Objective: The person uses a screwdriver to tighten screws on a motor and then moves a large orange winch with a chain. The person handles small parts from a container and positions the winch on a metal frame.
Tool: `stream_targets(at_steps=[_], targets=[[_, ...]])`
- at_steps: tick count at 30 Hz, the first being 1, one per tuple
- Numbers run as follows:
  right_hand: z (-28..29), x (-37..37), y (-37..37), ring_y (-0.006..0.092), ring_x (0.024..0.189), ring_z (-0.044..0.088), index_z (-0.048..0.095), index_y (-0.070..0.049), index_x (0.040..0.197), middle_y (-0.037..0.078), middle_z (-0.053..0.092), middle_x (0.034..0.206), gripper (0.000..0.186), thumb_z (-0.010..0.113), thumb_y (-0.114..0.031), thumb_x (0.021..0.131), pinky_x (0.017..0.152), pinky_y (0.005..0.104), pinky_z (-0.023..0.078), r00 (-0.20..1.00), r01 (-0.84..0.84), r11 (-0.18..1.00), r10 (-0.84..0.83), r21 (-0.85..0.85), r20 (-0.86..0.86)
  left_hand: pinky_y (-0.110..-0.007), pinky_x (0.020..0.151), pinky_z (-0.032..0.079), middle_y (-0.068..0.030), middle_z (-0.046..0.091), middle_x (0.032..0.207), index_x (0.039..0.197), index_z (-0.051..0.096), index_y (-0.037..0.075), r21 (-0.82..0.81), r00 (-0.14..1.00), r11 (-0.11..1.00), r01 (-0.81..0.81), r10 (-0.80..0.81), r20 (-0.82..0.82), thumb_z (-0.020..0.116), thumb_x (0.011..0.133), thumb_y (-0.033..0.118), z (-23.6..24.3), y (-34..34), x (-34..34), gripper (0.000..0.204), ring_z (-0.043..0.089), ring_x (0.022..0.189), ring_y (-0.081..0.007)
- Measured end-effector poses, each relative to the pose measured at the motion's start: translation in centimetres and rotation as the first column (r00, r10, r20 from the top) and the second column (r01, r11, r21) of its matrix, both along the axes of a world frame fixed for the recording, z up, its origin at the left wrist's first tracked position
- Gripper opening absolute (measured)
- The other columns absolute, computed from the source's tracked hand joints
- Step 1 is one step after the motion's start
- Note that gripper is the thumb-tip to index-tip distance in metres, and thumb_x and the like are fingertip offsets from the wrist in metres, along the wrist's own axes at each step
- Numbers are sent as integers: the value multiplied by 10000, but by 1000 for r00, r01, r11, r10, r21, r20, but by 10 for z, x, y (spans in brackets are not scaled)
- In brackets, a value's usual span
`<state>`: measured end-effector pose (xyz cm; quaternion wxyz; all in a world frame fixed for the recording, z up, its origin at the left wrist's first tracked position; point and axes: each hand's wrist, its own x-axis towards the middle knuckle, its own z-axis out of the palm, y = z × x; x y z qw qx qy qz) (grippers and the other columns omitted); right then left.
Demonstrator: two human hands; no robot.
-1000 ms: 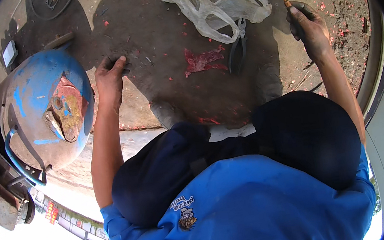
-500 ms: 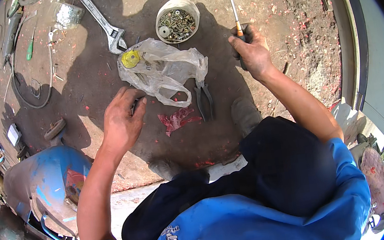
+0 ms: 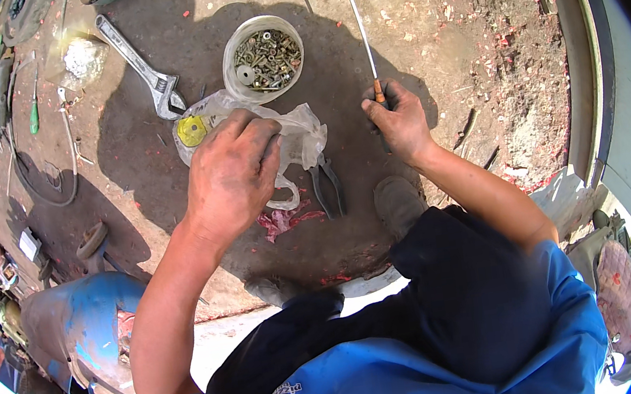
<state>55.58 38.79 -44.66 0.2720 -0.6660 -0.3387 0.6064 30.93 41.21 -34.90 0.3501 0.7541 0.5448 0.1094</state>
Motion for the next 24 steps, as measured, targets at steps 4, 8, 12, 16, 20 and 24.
stream_targets(at_steps=[4,8,12,16,20,24], targets=[[-8,2,5,63,580,488,563,-25,861,-7,510,635,104,613,-109,826,518,245,412,997,-34,998,30,52,75,-385,669,488,-100,563,845,862,610,43,-62,995,993,99,-98,22,678,769,161,-1,-13,1,165,588,758,-290],[3,-3,24,170,690,552,561,-11,997,81,570,757,227,630,-104,801,628,322,463,918,-191,978,206,-79,339,-355,686,477,-77,569,897,909,624,60,45,956,957,286,-282,-80,697,718,204,-7,-53,0,251,579,824,-236],[-7,-5,18,334,988,518,474,-16,1196,193,527,1094,504,686,-136,755,850,412,436,738,-549,722,181,421,650,-399,879,432,-83,566,1056,1045,623,65,103,895,915,390,-350,-278,633,732,197,-16,-72,-6,340,533,1039,-225],[42,-37,4,378,1131,453,381,-24,1295,207,454,1235,730,759,-203,696,951,432,402,730,-670,555,610,493,307,-472,967,397,-121,590,1076,1033,625,37,76,902,935,348,-311,-299,572,772,199,-14,-88,-26,311,559,1047,-245],[68,-83,-8,388,1131,454,374,-27,1306,207,448,1232,768,760,-194,663,959,441,407,492,-858,361,783,365,382,-441,938,421,-97,610,979,1084,591,68,-5,940,955,295,-291,-179,710,702,262,-4,-100,-49,445,596,955,-262],[83,-90,-9,371,1111,482,436,-13,1224,201,476,1188,602,686,-118,686,941,422,424,620,-775,457,684,436,385,-413,747,469,-98,568,895,921,614,51,255,995,966,31,-6,-98,720,713,187,33,-73,-92,270,591,829,-278]])
